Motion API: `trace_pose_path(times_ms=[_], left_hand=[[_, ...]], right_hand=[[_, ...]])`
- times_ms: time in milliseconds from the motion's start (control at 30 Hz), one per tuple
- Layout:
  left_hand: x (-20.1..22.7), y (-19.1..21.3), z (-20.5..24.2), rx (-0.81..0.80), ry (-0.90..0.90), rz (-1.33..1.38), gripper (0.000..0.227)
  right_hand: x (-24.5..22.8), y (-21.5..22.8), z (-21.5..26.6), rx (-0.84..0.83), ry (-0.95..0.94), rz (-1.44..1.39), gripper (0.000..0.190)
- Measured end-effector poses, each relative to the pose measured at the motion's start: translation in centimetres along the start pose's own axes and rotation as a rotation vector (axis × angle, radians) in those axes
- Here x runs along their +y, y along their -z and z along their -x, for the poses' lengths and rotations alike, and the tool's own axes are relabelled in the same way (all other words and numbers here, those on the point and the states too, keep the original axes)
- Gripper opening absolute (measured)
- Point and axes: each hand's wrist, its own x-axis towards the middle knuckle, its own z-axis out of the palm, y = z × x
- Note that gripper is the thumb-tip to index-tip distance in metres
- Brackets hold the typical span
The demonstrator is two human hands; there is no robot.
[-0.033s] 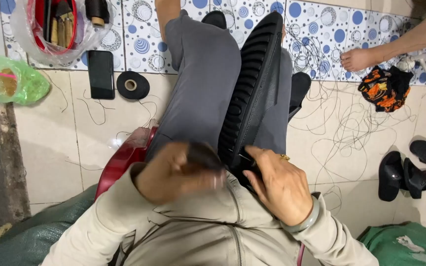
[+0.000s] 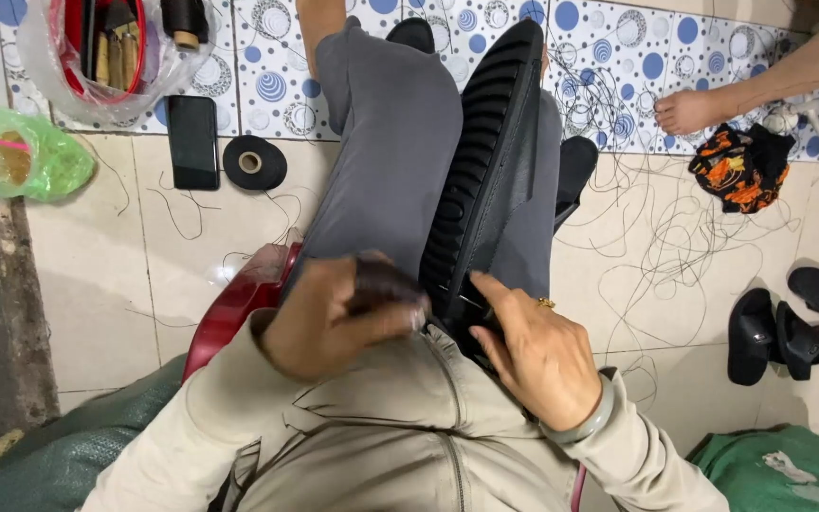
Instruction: Hand-sewing the sole of a sandal to the upper part using a needle and thread.
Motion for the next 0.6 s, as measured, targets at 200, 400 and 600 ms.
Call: trace_pose_path(times_ms=[200, 400, 600], left_hand=[[-9.5, -1.2, -0.3, 0.375, -0.227, -0.864, 0.023], [-5.6, -1.4, -0.2, 0.235, 0.082, -0.586, 0.044], [-4.1, 0.6, 0.9, 0.081, 0.387, -1.262, 0.047]], right_hand=[[0.8, -0.9, -0.2, 0.065, 0.051, -0.025, 0.04], [1.6, -1.3, 0.5, 0.17, 0.121, -0.005, 0.028], [5.2, 4.4, 4.4, -0.401, -0.222, 0.337, 0.058]])
